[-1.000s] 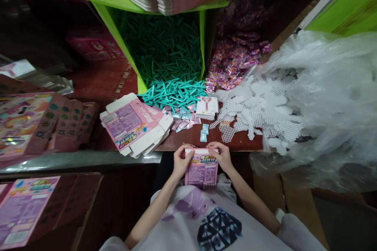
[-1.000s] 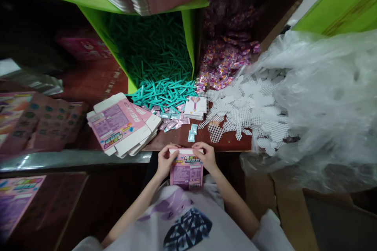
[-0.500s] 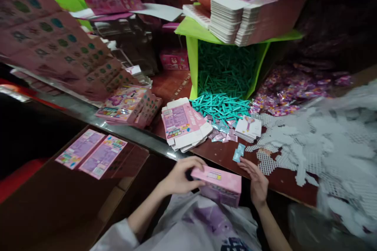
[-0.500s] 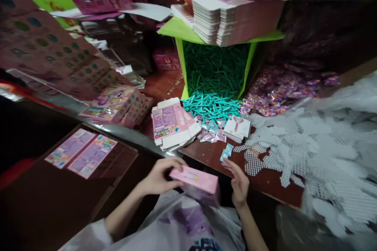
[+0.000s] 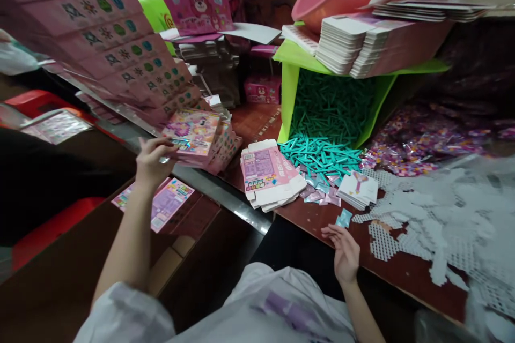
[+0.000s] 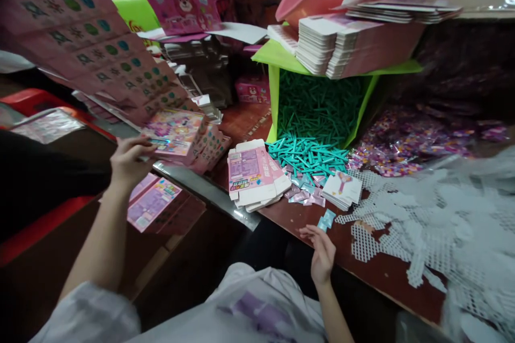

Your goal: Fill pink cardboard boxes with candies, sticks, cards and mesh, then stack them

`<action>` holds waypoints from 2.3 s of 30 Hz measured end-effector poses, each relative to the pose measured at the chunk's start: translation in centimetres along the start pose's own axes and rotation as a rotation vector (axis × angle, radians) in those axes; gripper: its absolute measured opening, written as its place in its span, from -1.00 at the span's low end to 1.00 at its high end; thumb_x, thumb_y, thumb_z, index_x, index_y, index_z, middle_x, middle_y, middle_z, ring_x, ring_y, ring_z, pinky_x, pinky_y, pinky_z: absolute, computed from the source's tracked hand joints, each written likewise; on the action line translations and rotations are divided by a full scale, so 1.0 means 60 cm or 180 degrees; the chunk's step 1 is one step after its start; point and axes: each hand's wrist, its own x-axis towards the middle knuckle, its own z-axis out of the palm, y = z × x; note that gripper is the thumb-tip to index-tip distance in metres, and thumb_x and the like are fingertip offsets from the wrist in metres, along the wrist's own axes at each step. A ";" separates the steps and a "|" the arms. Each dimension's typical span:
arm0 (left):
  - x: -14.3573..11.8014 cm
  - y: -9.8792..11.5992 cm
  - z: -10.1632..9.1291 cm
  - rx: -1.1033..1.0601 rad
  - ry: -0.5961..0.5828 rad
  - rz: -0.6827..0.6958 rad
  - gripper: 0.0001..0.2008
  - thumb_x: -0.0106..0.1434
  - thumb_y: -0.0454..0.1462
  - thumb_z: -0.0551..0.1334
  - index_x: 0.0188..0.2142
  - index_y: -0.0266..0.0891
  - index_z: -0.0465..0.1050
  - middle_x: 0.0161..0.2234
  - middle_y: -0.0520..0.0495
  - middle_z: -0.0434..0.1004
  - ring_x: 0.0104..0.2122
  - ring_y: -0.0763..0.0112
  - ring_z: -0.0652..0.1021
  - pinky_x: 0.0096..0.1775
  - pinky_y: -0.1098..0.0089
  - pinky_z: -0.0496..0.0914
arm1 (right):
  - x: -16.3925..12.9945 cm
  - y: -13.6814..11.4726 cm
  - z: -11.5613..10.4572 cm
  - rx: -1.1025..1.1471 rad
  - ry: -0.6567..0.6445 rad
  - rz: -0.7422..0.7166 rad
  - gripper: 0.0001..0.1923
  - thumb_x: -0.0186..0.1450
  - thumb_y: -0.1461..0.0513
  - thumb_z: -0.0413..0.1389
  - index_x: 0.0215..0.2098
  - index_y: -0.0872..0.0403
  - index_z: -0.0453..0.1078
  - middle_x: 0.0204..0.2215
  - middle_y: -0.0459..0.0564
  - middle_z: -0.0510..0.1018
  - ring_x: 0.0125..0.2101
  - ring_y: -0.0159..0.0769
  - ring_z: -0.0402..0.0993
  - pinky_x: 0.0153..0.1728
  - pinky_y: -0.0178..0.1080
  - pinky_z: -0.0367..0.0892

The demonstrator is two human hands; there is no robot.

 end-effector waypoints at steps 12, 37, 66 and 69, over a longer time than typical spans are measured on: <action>-0.228 0.165 0.231 0.0167 -0.1677 0.1253 -0.40 0.08 -0.13 0.28 0.10 -0.28 0.26 0.15 -0.33 0.24 0.15 -0.03 0.27 0.12 -0.07 0.17 | 0.004 0.011 0.013 -0.0287 0.0005 0.0383 -0.79 0.22 0.12 0.11 -0.31 0.08 0.49 -0.40 0.02 0.56 -0.36 -0.25 0.47 -0.29 -0.22 0.34; -0.267 0.377 0.282 -0.3884 -0.0594 -0.3171 -0.46 0.21 0.10 -0.04 -0.20 -0.24 0.47 -0.27 -0.12 0.55 -0.16 0.17 0.52 -0.08 0.21 0.40 | 0.029 -0.115 0.053 -0.1762 -0.0827 0.0736 -0.44 -0.02 0.15 0.34 -0.07 0.08 0.34 -0.22 0.10 0.56 -0.16 -0.01 0.47 -0.15 -0.10 0.35; -0.297 0.409 0.340 -0.2958 -0.2308 -0.1800 -0.69 0.27 -0.09 0.03 -0.24 -0.22 0.44 -0.28 -0.08 0.48 -0.20 0.28 0.47 -0.12 0.33 0.34 | 0.039 -0.044 -0.012 -0.0879 0.0223 0.0363 -0.67 0.24 0.00 0.05 -0.45 0.09 0.37 -0.48 -0.09 0.44 -0.43 -0.32 0.36 -0.34 -0.29 0.30; -0.306 0.418 0.360 -0.3134 -0.1983 -0.2110 -0.59 0.20 -0.19 0.11 0.05 -0.14 0.30 0.03 -0.07 0.39 0.04 0.27 0.38 0.02 0.33 0.27 | 0.061 -0.048 -0.012 -0.0639 0.0546 0.0295 -0.76 0.20 0.05 0.09 -0.37 0.07 0.37 -0.44 -0.10 0.45 -0.40 -0.33 0.37 -0.32 -0.30 0.28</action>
